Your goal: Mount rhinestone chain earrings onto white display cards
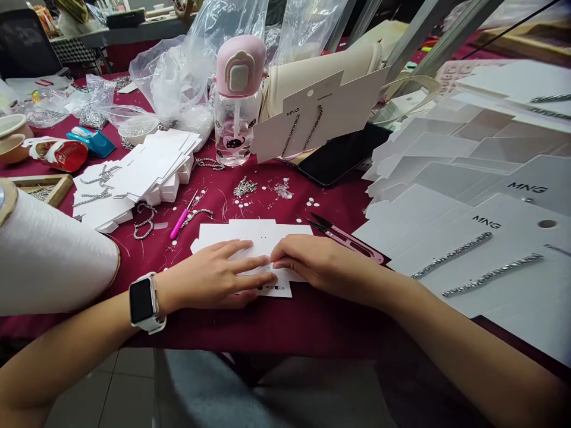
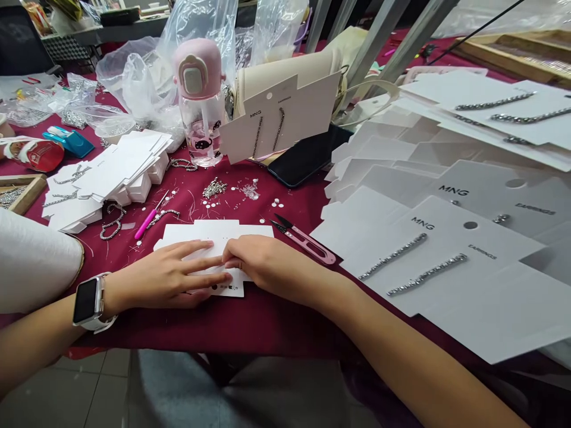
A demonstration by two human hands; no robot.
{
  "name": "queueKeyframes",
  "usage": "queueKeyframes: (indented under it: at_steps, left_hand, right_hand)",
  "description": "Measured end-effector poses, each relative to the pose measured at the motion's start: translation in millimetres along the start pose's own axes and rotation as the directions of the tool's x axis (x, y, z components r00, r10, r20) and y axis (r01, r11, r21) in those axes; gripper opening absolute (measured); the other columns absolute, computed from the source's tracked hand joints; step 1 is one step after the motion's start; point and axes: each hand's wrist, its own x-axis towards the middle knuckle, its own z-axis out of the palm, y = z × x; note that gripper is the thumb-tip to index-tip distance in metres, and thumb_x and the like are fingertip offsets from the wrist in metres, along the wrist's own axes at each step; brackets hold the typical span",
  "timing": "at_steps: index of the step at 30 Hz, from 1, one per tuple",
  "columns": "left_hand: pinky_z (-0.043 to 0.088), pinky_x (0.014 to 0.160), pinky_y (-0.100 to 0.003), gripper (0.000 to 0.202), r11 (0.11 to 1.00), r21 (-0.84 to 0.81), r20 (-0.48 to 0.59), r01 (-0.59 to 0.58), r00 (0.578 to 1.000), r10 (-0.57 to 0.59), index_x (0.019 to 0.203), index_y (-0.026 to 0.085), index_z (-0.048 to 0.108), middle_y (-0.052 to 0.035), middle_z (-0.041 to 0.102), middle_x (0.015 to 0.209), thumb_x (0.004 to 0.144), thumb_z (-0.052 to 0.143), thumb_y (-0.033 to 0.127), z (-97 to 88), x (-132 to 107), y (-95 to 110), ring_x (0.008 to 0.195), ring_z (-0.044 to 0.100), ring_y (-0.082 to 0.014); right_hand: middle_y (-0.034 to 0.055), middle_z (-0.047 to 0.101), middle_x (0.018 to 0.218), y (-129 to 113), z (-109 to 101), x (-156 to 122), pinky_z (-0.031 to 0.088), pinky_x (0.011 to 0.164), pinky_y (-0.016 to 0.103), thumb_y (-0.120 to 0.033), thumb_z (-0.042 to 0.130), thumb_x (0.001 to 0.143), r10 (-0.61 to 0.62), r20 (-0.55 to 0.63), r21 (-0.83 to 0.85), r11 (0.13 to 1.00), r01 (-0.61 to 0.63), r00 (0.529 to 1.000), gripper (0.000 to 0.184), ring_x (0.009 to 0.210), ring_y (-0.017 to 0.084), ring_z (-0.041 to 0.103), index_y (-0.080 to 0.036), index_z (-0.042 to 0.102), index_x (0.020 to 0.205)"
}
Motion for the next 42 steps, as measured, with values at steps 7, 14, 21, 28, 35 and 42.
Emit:
queueKeyframes:
  at_steps: [7, 14, 21, 28, 35, 42]
  left_hand:
    - [0.039, 0.098, -0.037, 0.035, 0.999, -0.039, -0.016, 0.007, 1.0, -0.008, 0.118, 0.023, 0.05, 0.0003, 0.051, 0.123, 0.088, 0.036, 0.033, 1.2, 0, -1, 0.117, 0.041, -0.0254]
    - [0.038, 0.098, -0.038, 0.034, 0.999, -0.05, -0.006, 0.006, 1.0, -0.007, 0.117, 0.022, 0.051, -0.0004, 0.051, 0.123, 0.088, 0.036, 0.033, 0.7, 0, 0, 0.118, 0.041, -0.0258]
    - [0.038, 0.098, -0.037, 0.032, 0.999, -0.047, -0.032, -0.002, 0.999, 0.0, 0.115, 0.022, 0.053, -0.0015, 0.052, 0.121, 0.087, 0.039, 0.031, -0.3, 0, 0, 0.117, 0.042, -0.025]
    - [0.039, 0.098, -0.036, 0.031, 0.999, -0.029, -0.056, -0.022, 0.998, 0.021, 0.113, 0.021, 0.054, -0.0024, 0.053, 0.12, 0.087, 0.039, 0.03, -1.1, 0, 1, 0.114, 0.045, -0.025]
    - [0.038, 0.098, -0.037, 0.032, 0.999, -0.029, -0.054, -0.026, 0.998, 0.024, 0.113, 0.019, 0.053, -0.0031, 0.054, 0.119, 0.087, 0.037, 0.029, -0.9, 1, 1, 0.114, 0.046, -0.0257]
    - [0.037, 0.099, -0.037, 0.031, 0.999, -0.036, -0.034, -0.018, 0.999, 0.016, 0.113, 0.02, 0.053, -0.0036, 0.052, 0.121, 0.087, 0.038, 0.029, -0.7, 0, 0, 0.116, 0.043, -0.0249]
  right_hand:
    - [0.0051, 0.06, 0.071, 5, 5, -1, 0.043, 0.06, 0.026, -0.009, 0.043, 0.081, -0.292, -0.084, -0.271, 0.927, 0.261, 0.953, 0.015, 0.067, 0.014, 0.051, -0.014, 0.054, 0.072]
    - [0.005, 0.06, 0.07, 5, 8, 2, 0.042, 0.059, 0.026, -0.006, 0.042, 0.079, -0.342, -0.137, -0.327, 0.902, 0.283, 0.93, 0.018, 0.065, 0.014, 0.05, -0.014, 0.055, 0.069]
    - [0.0049, 0.06, 0.067, 4, 9, 2, 0.043, 0.061, 0.026, -0.005, 0.042, 0.078, -0.371, -0.139, -0.363, 0.882, 0.302, 0.918, 0.02, 0.066, 0.014, 0.051, -0.014, 0.056, 0.067]
    - [0.0052, 0.06, 0.065, -1, 9, 4, 0.043, 0.06, 0.025, -0.005, 0.034, 0.081, -0.394, -0.132, -0.434, 0.848, 0.304, 0.91, 0.027, 0.065, 0.014, 0.051, -0.014, 0.054, 0.066]
    - [0.0047, 0.057, 0.062, 0, 15, 3, 0.04, 0.055, 0.025, -0.005, 0.031, 0.082, -0.392, -0.122, -0.514, 0.811, 0.28, 0.912, 0.029, 0.062, 0.014, 0.05, -0.016, 0.05, 0.063]
    - [0.0036, 0.055, 0.061, 1, 18, 2, 0.04, 0.058, 0.025, -0.009, 0.035, 0.084, -0.41, -0.128, -0.516, 0.805, 0.292, 0.903, 0.025, 0.062, 0.013, 0.048, -0.017, 0.048, 0.063]
